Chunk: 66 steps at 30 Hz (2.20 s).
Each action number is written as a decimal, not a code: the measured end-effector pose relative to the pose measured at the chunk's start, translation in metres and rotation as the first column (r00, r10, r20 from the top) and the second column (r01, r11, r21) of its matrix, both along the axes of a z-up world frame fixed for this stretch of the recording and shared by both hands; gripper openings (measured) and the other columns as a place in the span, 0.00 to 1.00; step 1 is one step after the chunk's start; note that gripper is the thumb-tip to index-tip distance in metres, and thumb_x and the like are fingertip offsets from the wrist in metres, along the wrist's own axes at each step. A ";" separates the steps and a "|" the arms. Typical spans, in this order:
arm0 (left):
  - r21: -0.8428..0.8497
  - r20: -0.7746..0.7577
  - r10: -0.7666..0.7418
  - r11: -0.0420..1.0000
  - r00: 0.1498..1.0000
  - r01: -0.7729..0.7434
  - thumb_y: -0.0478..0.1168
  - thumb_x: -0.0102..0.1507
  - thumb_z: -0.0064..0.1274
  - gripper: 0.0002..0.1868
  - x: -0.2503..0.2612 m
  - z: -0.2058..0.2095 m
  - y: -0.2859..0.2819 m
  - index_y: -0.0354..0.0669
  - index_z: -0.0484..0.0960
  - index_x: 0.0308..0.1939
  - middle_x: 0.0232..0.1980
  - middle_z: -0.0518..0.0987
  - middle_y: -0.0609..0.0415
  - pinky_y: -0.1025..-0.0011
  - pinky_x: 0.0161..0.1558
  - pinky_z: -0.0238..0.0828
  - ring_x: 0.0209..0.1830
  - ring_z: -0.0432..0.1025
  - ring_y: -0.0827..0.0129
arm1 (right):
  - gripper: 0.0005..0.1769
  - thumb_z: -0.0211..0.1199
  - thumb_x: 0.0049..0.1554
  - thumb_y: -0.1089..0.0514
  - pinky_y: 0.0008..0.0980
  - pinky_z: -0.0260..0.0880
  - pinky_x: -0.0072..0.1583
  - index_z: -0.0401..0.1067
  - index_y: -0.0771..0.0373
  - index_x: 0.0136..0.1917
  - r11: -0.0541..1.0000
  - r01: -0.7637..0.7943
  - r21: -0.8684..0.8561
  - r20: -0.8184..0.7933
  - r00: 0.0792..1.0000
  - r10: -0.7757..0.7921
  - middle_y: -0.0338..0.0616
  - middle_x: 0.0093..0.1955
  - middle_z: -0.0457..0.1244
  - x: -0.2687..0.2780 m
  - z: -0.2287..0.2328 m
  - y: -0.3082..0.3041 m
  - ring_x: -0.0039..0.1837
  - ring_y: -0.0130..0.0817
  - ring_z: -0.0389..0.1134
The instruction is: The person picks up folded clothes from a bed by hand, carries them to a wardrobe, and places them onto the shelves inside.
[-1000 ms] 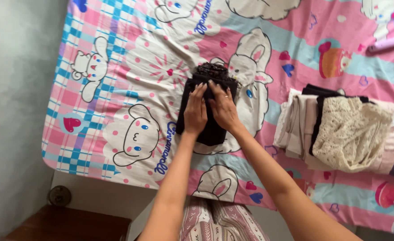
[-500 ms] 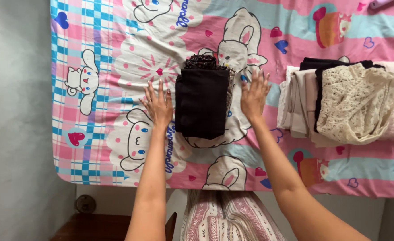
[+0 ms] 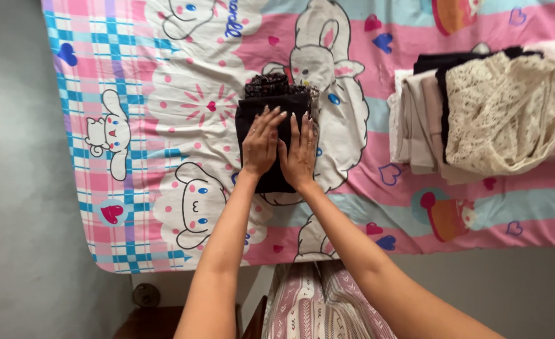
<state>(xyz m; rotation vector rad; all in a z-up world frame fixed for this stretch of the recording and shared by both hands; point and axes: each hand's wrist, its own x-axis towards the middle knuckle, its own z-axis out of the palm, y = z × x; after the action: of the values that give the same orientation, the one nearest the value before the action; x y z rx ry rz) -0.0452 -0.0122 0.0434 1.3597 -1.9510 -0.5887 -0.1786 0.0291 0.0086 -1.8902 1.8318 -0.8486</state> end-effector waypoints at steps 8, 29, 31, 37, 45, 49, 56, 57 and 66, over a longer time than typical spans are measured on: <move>0.254 0.461 0.281 0.867 0.842 -0.429 0.50 0.75 0.35 0.28 0.058 -0.094 -0.033 0.64 0.59 0.81 0.86 0.48 0.55 0.30 0.74 0.18 0.85 0.39 0.57 | 0.48 0.62 0.53 0.53 0.65 0.38 0.79 0.48 0.52 0.83 0.965 -0.184 0.189 -0.077 0.977 0.201 0.67 0.85 0.34 -0.040 -0.037 0.110 0.85 0.64 0.37; 0.074 -0.089 -0.149 0.985 0.985 0.155 0.41 0.75 0.35 0.23 -0.017 0.000 0.032 0.52 0.70 0.74 0.81 0.65 0.50 0.54 0.84 0.47 0.85 0.54 0.54 | 0.38 0.53 0.68 0.55 0.54 0.41 0.84 0.43 0.64 0.84 0.997 -0.035 -0.075 0.199 0.979 0.050 0.56 0.87 0.41 -0.014 -0.005 0.016 0.87 0.59 0.42; 0.116 0.040 -0.190 0.976 0.981 0.184 0.43 0.75 0.37 0.25 -0.018 -0.009 0.018 0.52 0.65 0.77 0.82 0.61 0.50 0.48 0.83 0.38 0.86 0.49 0.53 | 0.38 0.53 0.68 0.55 0.51 0.43 0.84 0.43 0.64 0.85 0.999 -0.027 -0.028 0.190 0.981 0.032 0.57 0.87 0.42 -0.013 -0.013 0.008 0.87 0.58 0.44; 0.187 0.420 -0.111 0.982 0.901 0.034 0.51 0.75 0.39 0.26 -0.006 -0.035 -0.040 0.71 0.64 0.80 0.86 0.53 0.59 0.35 0.79 0.22 0.87 0.39 0.56 | 0.50 0.63 0.60 0.44 0.51 0.45 0.79 0.42 0.62 0.83 0.990 -0.046 0.136 0.114 0.993 0.031 0.63 0.83 0.42 -0.031 -0.021 0.061 0.82 0.62 0.44; 0.101 0.464 0.257 0.935 0.848 -0.339 0.51 0.72 0.43 0.26 0.014 -0.028 -0.059 0.65 0.68 0.76 0.83 0.53 0.52 0.26 0.70 0.10 0.85 0.39 0.50 | 0.48 0.60 0.58 0.38 0.59 0.39 0.78 0.43 0.51 0.83 0.928 -0.097 0.359 -0.160 0.973 0.164 0.58 0.83 0.39 -0.076 -0.025 0.187 0.84 0.56 0.37; 0.050 0.374 0.275 0.948 0.886 -0.315 0.46 0.72 0.44 0.26 0.001 -0.016 -0.013 0.63 0.68 0.76 0.84 0.55 0.51 0.28 0.73 0.12 0.85 0.45 0.52 | 0.46 0.58 0.60 0.40 0.58 0.37 0.78 0.43 0.52 0.83 0.932 -0.105 0.347 -0.120 0.980 0.156 0.57 0.85 0.37 -0.076 -0.017 0.179 0.84 0.56 0.36; 0.040 0.063 0.314 0.948 0.947 -0.317 0.42 0.74 0.39 0.25 -0.036 0.003 0.068 0.52 0.67 0.77 0.84 0.56 0.49 0.41 0.82 0.26 0.87 0.47 0.49 | 0.39 0.56 0.65 0.50 0.57 0.41 0.82 0.46 0.60 0.83 0.985 -0.109 0.131 0.108 0.990 0.095 0.57 0.86 0.41 -0.047 0.016 0.115 0.87 0.54 0.38; 0.031 0.000 0.304 0.952 0.953 -0.304 0.41 0.75 0.38 0.25 -0.041 0.001 0.078 0.51 0.67 0.77 0.85 0.56 0.49 0.44 0.83 0.30 0.87 0.46 0.49 | 0.38 0.55 0.65 0.52 0.56 0.43 0.82 0.48 0.60 0.84 0.987 -0.116 0.109 0.169 0.981 0.097 0.56 0.86 0.43 -0.043 0.015 0.108 0.88 0.53 0.39; 0.084 0.344 0.352 0.912 0.870 -0.402 0.57 0.75 0.25 0.32 -0.026 -0.090 0.091 0.54 0.56 0.82 0.86 0.48 0.47 0.35 0.79 0.23 0.87 0.37 0.48 | 0.37 0.59 0.60 0.48 0.56 0.44 0.79 0.56 0.60 0.78 0.989 -0.101 0.112 -0.125 0.985 0.115 0.54 0.82 0.49 -0.090 -0.078 0.047 0.83 0.57 0.44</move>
<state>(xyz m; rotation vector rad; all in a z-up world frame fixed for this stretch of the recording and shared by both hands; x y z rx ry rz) -0.0707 0.0789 -0.0463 1.9828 -1.8309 -0.3449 -0.2690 0.0758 -0.0690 -1.9994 1.7911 -0.5927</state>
